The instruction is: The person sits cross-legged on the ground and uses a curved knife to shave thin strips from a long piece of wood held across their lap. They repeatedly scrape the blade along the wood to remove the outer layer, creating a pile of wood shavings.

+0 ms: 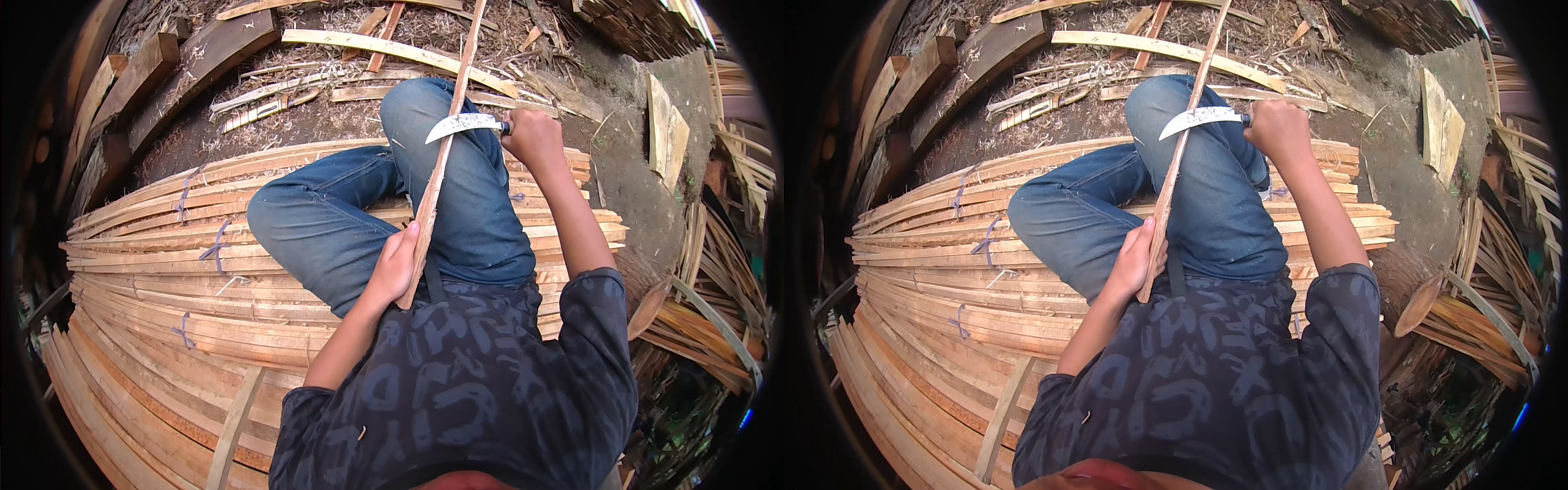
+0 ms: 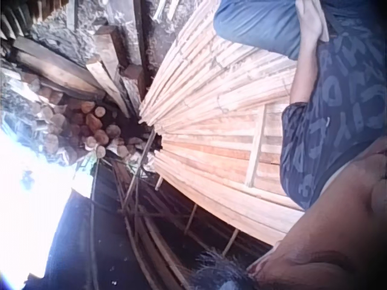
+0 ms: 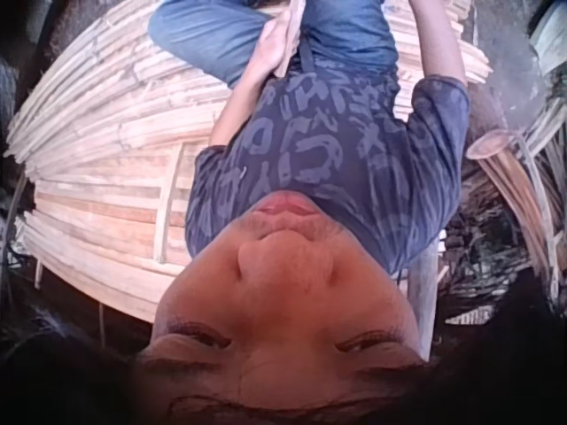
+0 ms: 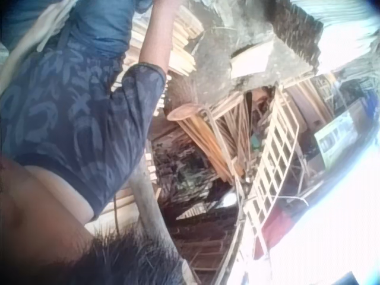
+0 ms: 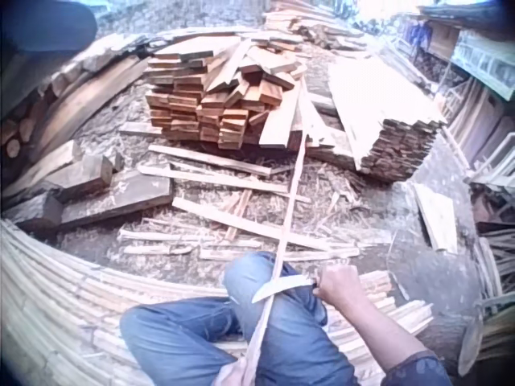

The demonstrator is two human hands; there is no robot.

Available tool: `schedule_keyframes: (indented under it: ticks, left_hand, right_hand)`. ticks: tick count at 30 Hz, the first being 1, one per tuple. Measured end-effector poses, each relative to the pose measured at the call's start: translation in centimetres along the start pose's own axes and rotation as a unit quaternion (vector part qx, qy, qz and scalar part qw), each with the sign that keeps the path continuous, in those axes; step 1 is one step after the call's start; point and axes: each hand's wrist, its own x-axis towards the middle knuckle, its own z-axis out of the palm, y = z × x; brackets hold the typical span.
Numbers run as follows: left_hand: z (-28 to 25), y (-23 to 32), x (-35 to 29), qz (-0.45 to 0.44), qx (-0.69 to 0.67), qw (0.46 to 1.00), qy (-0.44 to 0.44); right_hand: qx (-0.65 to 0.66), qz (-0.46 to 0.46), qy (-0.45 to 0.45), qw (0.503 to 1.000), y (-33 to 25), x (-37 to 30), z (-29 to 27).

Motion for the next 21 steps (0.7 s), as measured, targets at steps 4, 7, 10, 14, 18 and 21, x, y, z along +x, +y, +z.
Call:
schedule_keyframes:
  ticks: [4, 7, 10, 14, 18, 21]
  left_hand:
    - [-0.3, -1.4, 0.6, 0.028, 0.042, 0.999, 0.021]
    - [-0.1, -1.9, 0.6, 0.04, 0.042, 0.998, 0.027]
    - [-0.1, -2.7, 1.0, 0.094, 0.059, 0.994, 0.019]
    - [0.9, -0.3, 0.3, -0.002, -0.057, 0.998, -0.004]
    - [-0.5, -1.6, 0.8, 0.009, -0.024, 0.999, 0.019]
    - [-0.3, -2.0, 0.7, 0.063, -0.009, 0.998, 0.027]
  right_hand:
    - [0.038, -0.037, 0.006, 0.999, -3.0, -3.4, -0.5]
    - [0.025, -0.125, -0.02, 0.992, -5.5, -5.8, -1.4]
    - [-0.019, -0.032, 0.07, 0.997, -0.7, -0.9, -0.1]
    - [-0.019, -0.007, 0.053, 0.998, -2.0, -1.7, 0.6]
    - [-0.01, -0.107, -0.054, 0.993, -6.8, -7.0, -1.5]
    - [-0.061, -0.007, 0.011, 0.998, -2.7, -2.5, -1.5]
